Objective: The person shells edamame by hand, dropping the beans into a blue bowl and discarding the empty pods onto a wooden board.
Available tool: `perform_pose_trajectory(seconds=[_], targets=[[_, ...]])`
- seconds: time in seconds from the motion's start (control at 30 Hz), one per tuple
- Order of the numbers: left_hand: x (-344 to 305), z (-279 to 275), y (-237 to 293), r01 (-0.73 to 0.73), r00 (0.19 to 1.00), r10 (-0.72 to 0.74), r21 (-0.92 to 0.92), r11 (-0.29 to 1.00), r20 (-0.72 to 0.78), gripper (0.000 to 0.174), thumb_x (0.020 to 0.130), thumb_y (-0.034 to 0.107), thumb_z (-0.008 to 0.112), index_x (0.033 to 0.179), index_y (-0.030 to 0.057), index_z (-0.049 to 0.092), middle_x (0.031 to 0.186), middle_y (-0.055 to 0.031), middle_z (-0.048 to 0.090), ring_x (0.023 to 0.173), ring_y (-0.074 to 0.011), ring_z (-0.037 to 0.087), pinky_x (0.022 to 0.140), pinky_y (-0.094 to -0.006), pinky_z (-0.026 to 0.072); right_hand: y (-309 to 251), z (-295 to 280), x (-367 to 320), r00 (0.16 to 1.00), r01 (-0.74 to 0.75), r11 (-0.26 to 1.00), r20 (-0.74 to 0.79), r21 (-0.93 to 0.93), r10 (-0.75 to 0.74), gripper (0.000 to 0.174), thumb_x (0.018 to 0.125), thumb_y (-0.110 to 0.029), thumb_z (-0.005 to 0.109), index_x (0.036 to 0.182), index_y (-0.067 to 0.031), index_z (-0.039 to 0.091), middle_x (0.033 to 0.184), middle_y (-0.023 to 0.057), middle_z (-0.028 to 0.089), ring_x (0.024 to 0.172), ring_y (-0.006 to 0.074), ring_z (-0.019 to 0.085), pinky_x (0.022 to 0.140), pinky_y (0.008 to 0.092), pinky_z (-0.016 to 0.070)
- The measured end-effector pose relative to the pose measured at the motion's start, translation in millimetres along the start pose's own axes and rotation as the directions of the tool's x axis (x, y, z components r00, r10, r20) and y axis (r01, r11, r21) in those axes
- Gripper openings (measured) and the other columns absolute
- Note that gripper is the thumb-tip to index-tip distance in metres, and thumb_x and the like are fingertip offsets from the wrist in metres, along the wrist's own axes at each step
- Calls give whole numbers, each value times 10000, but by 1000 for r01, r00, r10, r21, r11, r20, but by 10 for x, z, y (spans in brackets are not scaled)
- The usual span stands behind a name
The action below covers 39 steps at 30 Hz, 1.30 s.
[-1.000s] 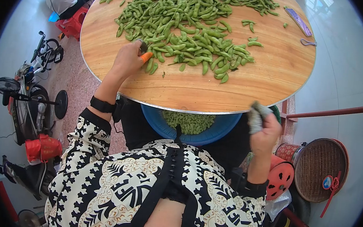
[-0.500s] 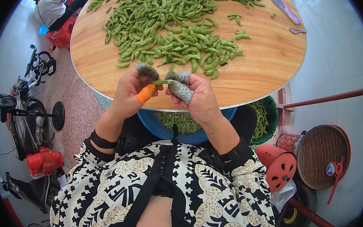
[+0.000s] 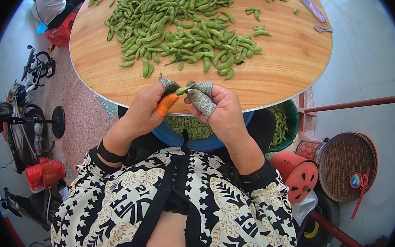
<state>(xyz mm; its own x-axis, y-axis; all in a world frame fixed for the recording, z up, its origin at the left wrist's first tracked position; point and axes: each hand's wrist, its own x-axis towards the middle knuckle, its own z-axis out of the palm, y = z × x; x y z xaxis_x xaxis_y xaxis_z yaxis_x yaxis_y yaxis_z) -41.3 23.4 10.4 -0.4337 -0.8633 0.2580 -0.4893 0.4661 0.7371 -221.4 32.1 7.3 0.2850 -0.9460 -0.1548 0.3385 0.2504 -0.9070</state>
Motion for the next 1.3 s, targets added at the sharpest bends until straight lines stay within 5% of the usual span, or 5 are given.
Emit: perform_pose_trajectory(seconds=[0.5,0.9,1.0,1.17,1.3], targets=[[-51,23,-49,-149,987,159,277,949,-15,173,734,100,573,864,9,505,719,-134,539,650,-306,530,543,-355,416,8,42,2,999,-11,988,32,-152,16,100,784,-53,541,871,-8,558,722,10,566,584,36,475,518,160,380],[-66,203,-167,-111,990,92,-176,978,-110,165,819,169,503,871,12,499,678,-82,519,579,-218,499,514,-281,383,170,-64,93,995,60,998,86,3,-60,69,777,-26,547,842,-5,551,736,15,567,620,46,497,553,170,403],[-102,246,-183,213,976,-194,-601,770,98,191,852,233,463,873,45,486,624,-16,448,518,-115,400,473,-209,316,134,-72,91,990,103,986,105,-134,-89,80,776,-16,546,855,-4,554,770,17,572,667,55,522,599,174,427],[-120,327,-261,430,876,-140,-879,-204,461,183,871,255,427,894,75,451,592,31,363,506,-57,294,474,-171,250,156,-181,171,938,316,907,235,-279,-254,92,782,-22,542,867,-1,566,791,14,577,676,46,523,596,173,431],[-76,259,-134,439,895,-278,-799,411,349,170,872,220,432,897,54,464,613,12,412,528,-82,364,479,-192,305,107,-227,155,990,110,950,118,-291,-78,83,784,-38,545,857,-5,567,765,10,575,640,39,508,565,172,420]])
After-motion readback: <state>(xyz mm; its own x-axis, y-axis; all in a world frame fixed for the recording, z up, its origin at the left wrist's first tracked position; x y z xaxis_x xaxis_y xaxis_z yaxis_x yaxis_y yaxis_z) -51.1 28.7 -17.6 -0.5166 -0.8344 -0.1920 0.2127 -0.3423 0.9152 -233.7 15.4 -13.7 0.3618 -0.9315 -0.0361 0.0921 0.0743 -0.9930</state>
